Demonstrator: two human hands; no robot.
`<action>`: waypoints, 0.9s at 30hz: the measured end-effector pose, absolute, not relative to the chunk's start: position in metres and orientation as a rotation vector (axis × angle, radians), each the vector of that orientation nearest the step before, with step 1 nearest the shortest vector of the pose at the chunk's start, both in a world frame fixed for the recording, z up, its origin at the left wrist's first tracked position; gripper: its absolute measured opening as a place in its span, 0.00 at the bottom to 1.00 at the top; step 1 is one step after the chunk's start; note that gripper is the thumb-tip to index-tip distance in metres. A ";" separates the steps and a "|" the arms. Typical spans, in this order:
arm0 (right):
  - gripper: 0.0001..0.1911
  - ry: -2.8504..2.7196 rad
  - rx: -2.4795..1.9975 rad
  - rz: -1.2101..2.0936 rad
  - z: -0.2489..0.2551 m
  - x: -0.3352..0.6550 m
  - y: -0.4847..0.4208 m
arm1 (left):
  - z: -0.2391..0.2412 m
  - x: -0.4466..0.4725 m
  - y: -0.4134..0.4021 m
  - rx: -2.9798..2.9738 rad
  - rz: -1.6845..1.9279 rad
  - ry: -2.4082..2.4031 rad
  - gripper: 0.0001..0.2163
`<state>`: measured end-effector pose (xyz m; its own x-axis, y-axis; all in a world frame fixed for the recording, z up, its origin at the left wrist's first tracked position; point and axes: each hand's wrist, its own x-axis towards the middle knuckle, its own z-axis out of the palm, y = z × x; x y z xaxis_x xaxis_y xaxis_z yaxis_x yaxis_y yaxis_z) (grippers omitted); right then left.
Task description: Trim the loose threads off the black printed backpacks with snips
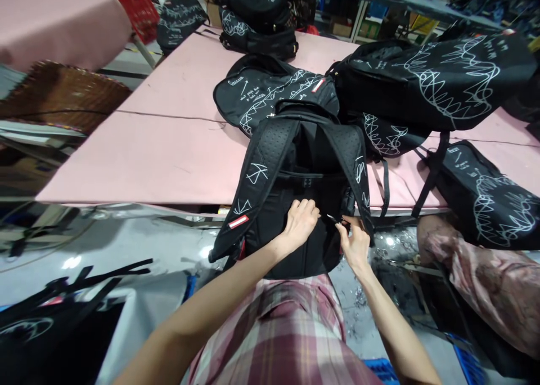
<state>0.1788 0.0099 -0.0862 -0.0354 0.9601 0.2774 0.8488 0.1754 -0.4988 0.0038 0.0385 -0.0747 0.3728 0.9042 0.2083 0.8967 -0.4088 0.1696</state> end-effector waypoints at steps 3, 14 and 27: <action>0.11 -1.941 -1.591 0.149 -0.092 0.176 0.012 | -0.081 -0.002 0.034 2.597 0.531 1.676 0.11; 0.10 -2.251 -1.496 -0.144 -0.090 0.141 0.017 | -0.095 -0.015 0.023 2.476 0.887 1.737 0.09; 0.08 -2.150 -1.552 0.743 -0.087 0.169 -0.025 | -0.040 -0.026 0.009 2.251 0.178 1.048 0.19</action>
